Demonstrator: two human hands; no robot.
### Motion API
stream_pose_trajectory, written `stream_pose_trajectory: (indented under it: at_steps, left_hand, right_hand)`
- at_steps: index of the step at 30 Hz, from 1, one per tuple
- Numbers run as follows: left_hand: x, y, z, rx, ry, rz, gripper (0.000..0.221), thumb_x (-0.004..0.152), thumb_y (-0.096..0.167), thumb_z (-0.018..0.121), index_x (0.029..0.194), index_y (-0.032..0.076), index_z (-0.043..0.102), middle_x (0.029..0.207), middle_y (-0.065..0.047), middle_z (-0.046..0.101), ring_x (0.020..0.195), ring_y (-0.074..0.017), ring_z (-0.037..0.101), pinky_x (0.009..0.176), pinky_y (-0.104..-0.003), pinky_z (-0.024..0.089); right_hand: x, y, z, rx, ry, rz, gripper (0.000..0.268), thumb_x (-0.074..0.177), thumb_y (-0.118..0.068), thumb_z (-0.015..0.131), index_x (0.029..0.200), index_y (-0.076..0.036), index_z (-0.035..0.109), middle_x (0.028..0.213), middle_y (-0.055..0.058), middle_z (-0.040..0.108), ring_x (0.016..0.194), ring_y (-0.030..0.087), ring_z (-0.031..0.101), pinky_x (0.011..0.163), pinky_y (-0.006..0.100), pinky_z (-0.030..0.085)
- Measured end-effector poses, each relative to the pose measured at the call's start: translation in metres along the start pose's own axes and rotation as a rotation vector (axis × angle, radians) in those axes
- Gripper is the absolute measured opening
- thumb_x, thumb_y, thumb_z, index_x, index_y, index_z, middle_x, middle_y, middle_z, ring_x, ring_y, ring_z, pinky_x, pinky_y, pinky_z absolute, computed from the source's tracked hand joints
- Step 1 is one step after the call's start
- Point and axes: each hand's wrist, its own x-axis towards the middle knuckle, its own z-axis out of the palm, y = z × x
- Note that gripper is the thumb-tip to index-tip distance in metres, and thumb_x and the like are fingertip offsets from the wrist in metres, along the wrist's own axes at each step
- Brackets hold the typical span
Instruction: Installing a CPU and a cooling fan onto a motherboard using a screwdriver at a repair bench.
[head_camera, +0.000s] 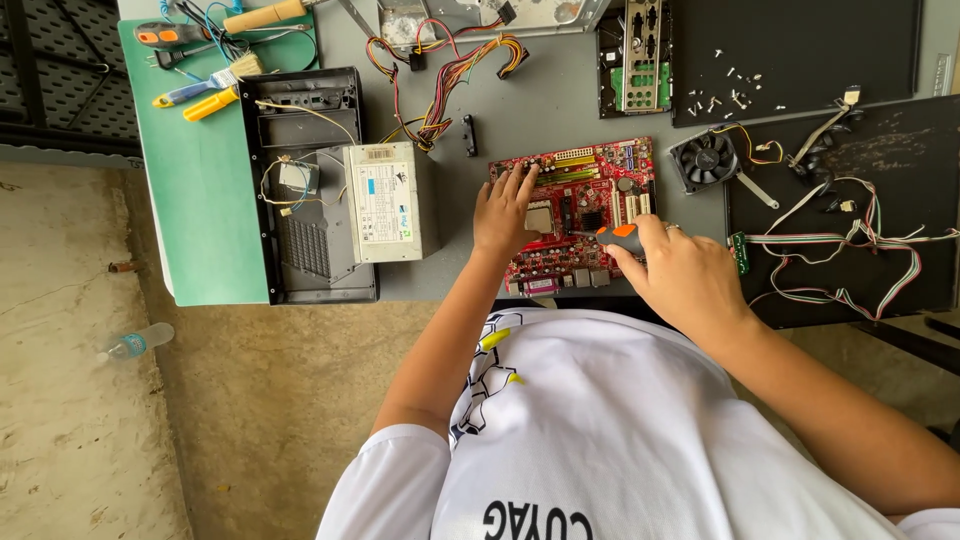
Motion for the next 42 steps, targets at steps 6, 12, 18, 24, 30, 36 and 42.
stream_pose_trajectory:
  at_steps: [6,12,18,24,30,36,42]
  left_hand:
    - [0.002,0.0,0.004,-0.007,0.009,-0.01,0.119,0.065,0.055,0.083,0.155,0.025,0.012,0.153,-0.007,0.035,0.139,-0.0222,0.038,0.112,-0.046,0.032]
    - [-0.001,-0.001,0.009,-0.015,0.018,-0.022,0.119,0.066,0.056,0.082,0.155,0.027,0.008,0.154,-0.005,0.032,0.141,-0.021,0.036,0.113,-0.047,0.03]
    - [0.003,-0.009,0.013,0.0,-0.01,-0.001,0.116,0.073,0.065,0.076,0.153,0.029,0.001,0.16,-0.001,0.018,0.145,-0.0218,0.022,0.114,-0.047,0.021]
    - [0.003,-0.022,-0.029,-0.446,0.155,0.024,0.087,0.068,0.046,0.075,0.142,0.02,0.038,0.146,-0.015,0.039,0.131,-0.0342,0.039,0.102,-0.054,0.033]
    - [0.05,-0.057,-0.011,-0.654,0.518,-0.398,0.048,0.08,0.016,0.068,0.124,0.007,0.05,0.114,-0.018,0.045,0.102,-0.0337,0.049,0.077,-0.042,0.047]
    - [0.072,-0.078,0.021,-0.223,0.633,-0.471,0.05,0.07,0.035,0.079,0.109,0.021,0.05,0.097,-0.003,0.049,0.081,-0.022,0.064,0.064,-0.034,0.058]
    - [0.065,-0.074,0.017,-0.093,0.415,-0.501,0.039,0.076,0.036,0.075,0.1,0.018,0.05,0.085,0.001,0.054,0.076,-0.0173,0.066,0.057,-0.032,0.06]
  right_hand:
    - [0.013,-0.007,-0.011,0.085,-0.052,0.064,0.042,0.096,-0.052,0.048,0.106,-0.012,0.057,0.066,0.01,0.065,0.058,0.03,0.07,0.061,0.039,0.055]
    - [0.014,0.002,-0.004,0.22,-0.017,0.042,0.037,0.098,-0.047,0.053,0.11,-0.012,0.055,0.064,0.012,0.064,0.057,0.031,0.069,0.061,0.04,0.055]
    - [-0.005,0.046,-0.013,0.544,-0.153,0.345,0.039,0.093,-0.044,0.055,0.12,-0.015,0.06,0.08,0.013,0.07,0.08,0.032,0.068,0.063,0.043,0.046]
    - [-0.057,0.13,0.021,1.45,0.225,0.412,0.033,0.091,-0.006,0.047,0.122,0.0,0.038,0.097,0.03,0.058,0.078,0.036,0.062,0.065,0.032,0.045]
    - [-0.075,0.141,0.101,1.107,-0.381,0.77,0.024,0.081,-0.008,0.051,0.103,-0.008,0.059,0.074,0.01,0.054,0.062,0.021,0.05,0.062,0.031,0.038]
    - [-0.1,0.135,0.166,0.918,-0.3,0.739,0.025,0.07,-0.015,0.067,0.094,-0.017,0.068,0.071,0.006,0.065,0.069,0.023,0.059,0.062,0.035,0.042]
    - [-0.087,0.127,0.152,0.781,-0.412,0.722,0.024,0.074,-0.019,0.068,0.097,-0.009,0.067,0.082,0.014,0.062,0.079,0.03,0.06,0.067,0.04,0.045]
